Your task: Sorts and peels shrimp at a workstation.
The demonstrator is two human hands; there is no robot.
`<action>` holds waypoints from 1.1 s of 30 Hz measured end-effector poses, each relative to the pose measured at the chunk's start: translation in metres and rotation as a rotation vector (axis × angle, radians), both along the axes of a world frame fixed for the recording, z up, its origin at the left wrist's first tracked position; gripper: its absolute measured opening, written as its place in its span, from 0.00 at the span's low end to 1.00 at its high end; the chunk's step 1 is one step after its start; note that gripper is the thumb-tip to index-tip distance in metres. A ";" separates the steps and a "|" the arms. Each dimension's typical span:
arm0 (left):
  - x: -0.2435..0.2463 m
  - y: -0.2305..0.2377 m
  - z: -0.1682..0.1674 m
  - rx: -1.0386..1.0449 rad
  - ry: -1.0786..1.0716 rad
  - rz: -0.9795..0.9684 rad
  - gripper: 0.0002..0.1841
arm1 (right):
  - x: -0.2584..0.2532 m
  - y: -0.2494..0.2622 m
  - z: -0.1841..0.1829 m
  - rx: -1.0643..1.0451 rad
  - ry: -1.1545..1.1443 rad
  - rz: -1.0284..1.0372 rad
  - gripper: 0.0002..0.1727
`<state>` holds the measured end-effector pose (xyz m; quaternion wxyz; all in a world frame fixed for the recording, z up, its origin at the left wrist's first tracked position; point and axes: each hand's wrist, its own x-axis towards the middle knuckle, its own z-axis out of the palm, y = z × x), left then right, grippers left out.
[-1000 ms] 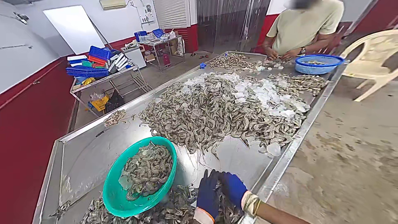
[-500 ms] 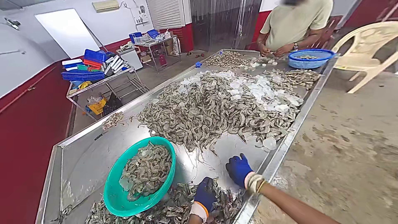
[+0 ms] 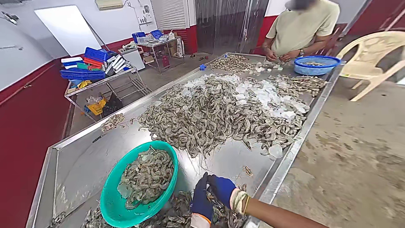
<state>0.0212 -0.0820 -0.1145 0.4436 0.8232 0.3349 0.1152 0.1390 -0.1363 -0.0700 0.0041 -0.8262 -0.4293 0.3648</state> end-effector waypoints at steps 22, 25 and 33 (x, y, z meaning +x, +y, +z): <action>-0.014 0.004 0.016 -0.345 -0.108 0.264 0.17 | 0.084 0.075 -0.065 0.253 -0.362 0.013 0.20; -0.009 0.009 0.017 -0.242 -0.009 0.232 0.24 | 0.043 0.028 -0.039 0.168 -0.272 0.115 0.17; 0.023 -0.015 0.045 -0.128 0.462 -0.052 0.22 | 0.001 -0.022 -0.006 0.058 -0.223 0.122 0.16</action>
